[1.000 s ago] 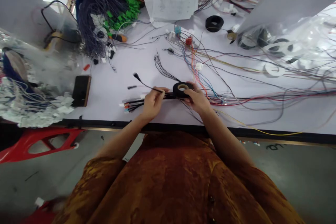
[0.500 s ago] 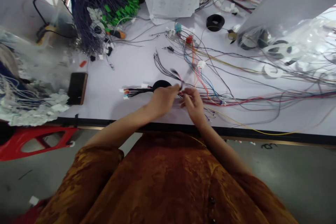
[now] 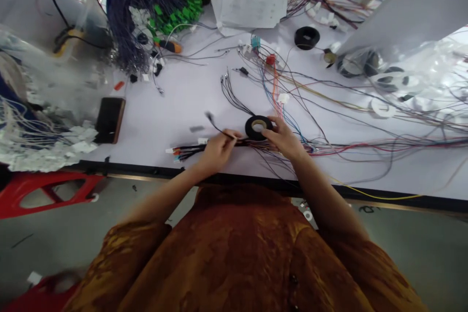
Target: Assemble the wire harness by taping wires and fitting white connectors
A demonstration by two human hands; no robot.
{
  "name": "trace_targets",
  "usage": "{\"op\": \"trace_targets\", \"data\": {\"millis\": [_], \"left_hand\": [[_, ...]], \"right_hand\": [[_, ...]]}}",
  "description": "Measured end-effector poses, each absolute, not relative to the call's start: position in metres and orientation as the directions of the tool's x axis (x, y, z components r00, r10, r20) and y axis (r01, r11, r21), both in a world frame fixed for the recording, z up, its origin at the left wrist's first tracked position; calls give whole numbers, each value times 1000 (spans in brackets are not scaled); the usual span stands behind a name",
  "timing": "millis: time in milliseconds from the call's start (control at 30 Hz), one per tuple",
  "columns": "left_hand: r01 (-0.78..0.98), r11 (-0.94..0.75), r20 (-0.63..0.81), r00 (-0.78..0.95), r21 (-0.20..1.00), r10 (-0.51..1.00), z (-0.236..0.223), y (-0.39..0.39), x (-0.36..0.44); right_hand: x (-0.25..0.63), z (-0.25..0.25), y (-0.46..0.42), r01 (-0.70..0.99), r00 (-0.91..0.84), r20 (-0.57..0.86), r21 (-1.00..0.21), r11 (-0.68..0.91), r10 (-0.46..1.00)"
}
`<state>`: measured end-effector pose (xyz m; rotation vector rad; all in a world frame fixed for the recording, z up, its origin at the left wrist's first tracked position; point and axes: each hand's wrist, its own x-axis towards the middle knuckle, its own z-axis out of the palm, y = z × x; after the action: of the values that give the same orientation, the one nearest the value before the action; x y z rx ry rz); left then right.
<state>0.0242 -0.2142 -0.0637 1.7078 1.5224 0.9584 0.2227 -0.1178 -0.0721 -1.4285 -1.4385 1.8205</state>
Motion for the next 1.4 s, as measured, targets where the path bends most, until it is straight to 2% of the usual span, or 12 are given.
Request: {"op": "trace_targets", "data": {"millis": [67, 167, 267, 400, 567, 633, 733, 867, 933, 1033, 1200, 1400], "left_hand": [[379, 16, 14, -76, 925, 997, -78, -206, 17], [147, 107, -103, -32, 983, 994, -89, -195, 14], [184, 52, -75, 122, 982, 990, -88, -189, 18], [193, 73, -87, 63, 978, 994, -87, -185, 25], [223, 129, -116, -67, 966, 991, -87, -179, 30], [323, 116, -109, -39, 939, 993, -80, -174, 31], [562, 36, -82, 57, 826, 995, -63, -162, 33], [817, -139, -86, 224, 559, 971, -41, -146, 44], [874, -177, -126, 260, 453, 957, -35, -143, 52], [903, -206, -149, 278, 377, 949, -34, -150, 59], [794, -395, 56, 419, 462, 906, -56, -188, 52], [617, -306, 179, 260, 725, 949, -85, -220, 34]], "right_hand": [[231, -70, -131, 312, -341, -411, -898, -311, 845], [232, -70, -147, 323, -287, -324, -919, -227, 902], [226, -74, -153, 249, -242, -295, -940, -235, 924], [225, -83, -156, 223, -191, -281, -946, -237, 941], [231, -89, -178, 383, -193, 18, -919, 92, 981], [231, -90, -192, 393, -260, 47, -907, 151, 964], [222, -92, -211, 316, -319, -35, -946, 72, 947], [197, -92, -224, 17, -456, -291, -948, -319, 841], [188, -91, -224, -115, -577, -290, -896, -428, 763], [190, -91, -213, -137, -611, -232, -911, -390, 756], [214, -90, -168, 3, -227, -316, -946, -324, 921], [199, -83, -123, 233, -330, -488, -872, -431, 808]]}}
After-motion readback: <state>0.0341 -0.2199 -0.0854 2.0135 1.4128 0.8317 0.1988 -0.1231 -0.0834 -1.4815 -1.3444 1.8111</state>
